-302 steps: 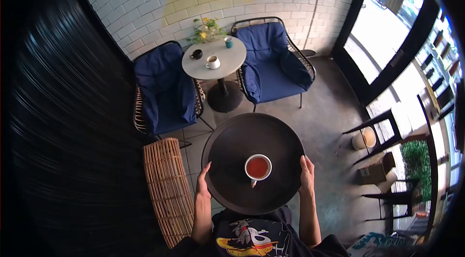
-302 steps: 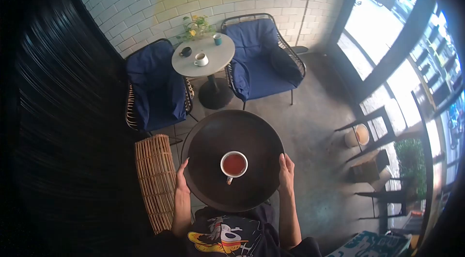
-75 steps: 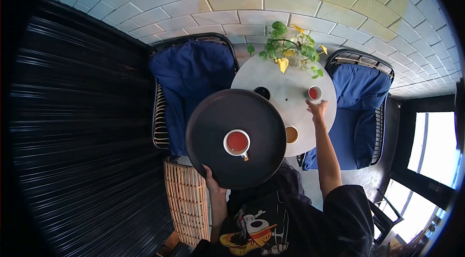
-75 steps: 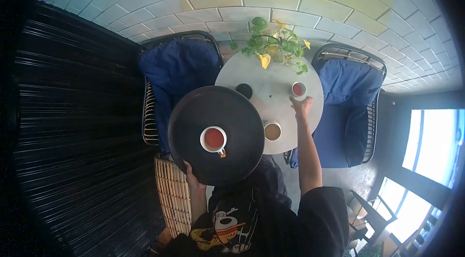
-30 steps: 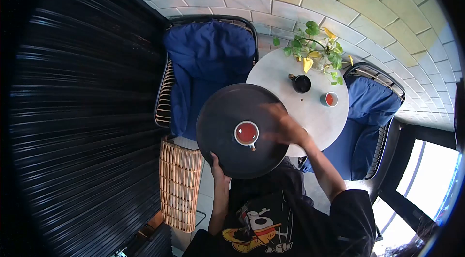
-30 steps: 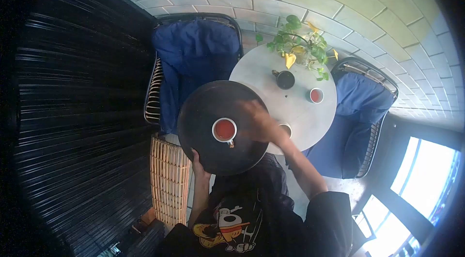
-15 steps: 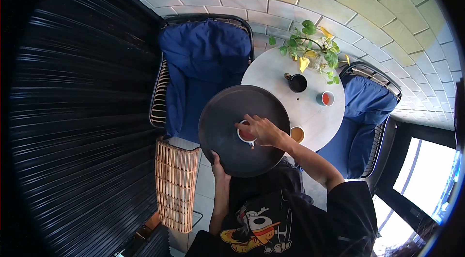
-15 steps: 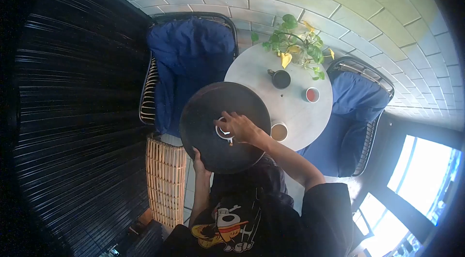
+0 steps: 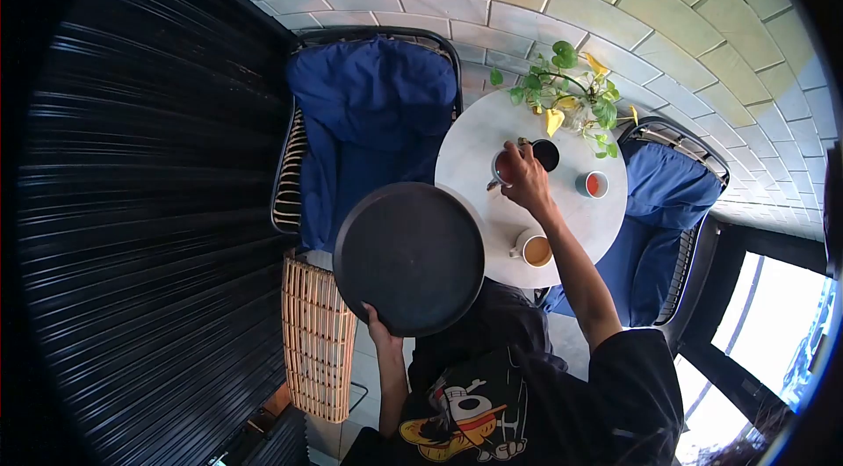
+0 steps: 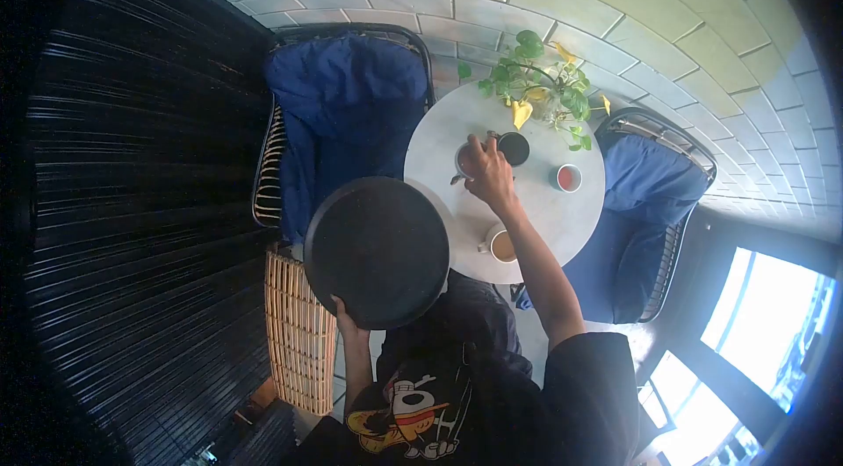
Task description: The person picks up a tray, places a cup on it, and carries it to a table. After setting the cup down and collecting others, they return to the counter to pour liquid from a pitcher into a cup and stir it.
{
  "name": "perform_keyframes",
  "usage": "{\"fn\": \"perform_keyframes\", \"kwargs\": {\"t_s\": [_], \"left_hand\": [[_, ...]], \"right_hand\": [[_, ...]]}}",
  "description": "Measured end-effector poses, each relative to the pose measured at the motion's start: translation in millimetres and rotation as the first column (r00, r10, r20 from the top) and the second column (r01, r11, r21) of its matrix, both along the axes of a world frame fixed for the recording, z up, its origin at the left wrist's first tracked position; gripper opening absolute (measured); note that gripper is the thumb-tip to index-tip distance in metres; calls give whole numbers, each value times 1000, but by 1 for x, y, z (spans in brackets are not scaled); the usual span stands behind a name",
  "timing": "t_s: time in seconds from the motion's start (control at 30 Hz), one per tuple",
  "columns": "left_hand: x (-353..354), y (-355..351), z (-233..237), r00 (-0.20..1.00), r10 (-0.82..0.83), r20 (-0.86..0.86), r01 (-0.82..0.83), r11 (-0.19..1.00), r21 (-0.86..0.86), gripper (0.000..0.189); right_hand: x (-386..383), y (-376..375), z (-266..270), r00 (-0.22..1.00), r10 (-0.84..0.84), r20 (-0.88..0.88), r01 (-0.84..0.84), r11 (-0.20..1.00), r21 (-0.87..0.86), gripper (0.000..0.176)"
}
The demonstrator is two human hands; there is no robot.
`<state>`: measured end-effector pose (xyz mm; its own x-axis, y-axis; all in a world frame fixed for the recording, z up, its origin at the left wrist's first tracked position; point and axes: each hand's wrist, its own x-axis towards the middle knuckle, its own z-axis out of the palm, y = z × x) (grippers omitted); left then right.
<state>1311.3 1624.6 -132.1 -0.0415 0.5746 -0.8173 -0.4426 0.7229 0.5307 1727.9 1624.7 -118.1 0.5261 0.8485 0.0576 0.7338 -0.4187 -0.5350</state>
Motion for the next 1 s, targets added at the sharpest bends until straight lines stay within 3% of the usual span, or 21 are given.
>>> {"fn": "perform_keyframes", "kwargs": {"t_s": [0.17, 0.33, 0.57, 0.7, 0.77, 0.83, 0.93, 1.0], "left_hand": [[-9, -3, 2, 999, 39, -18, -39, 999, -12, 75], [9, -1, 32, 995, 31, -92, -33, 999, -27, 75], [16, 3, 33, 1000, -11, -16, 11, 1000, 21, 75], [18, 6, 26, 999, -37, 40, 36, 999, 19, 77], [27, 9, 32, 998, -56, 7, 56, 998, 12, 74], [35, 10, 39, 997, -79, -22, 80, 997, 7, 71], [46, 11, 49, 994, -106, -5, 106, 994, 13, 71], [50, 12, 55, 993, -112, 28, 113, 994, -14, 73]], "right_hand": [[-1, 6, -47, 991, -119, -60, 109, 982, -152, 90], [-13, 11, -70, 991, -130, -32, 124, 983, -138, 92], [-18, 7, -78, 984, -160, -83, 150, 981, -122, 91], [-8, -7, -27, 989, -147, -25, 142, 978, -152, 88], [6, -18, -10, 969, -163, 184, 214, 927, -309, 87], [21, -27, -6, 944, -266, 194, 321, 874, -365, 85], [42, -31, -2, 898, -436, 53, 411, 792, -452, 93], [47, -31, -12, 895, -446, 34, 423, 820, -384, 96]]}}
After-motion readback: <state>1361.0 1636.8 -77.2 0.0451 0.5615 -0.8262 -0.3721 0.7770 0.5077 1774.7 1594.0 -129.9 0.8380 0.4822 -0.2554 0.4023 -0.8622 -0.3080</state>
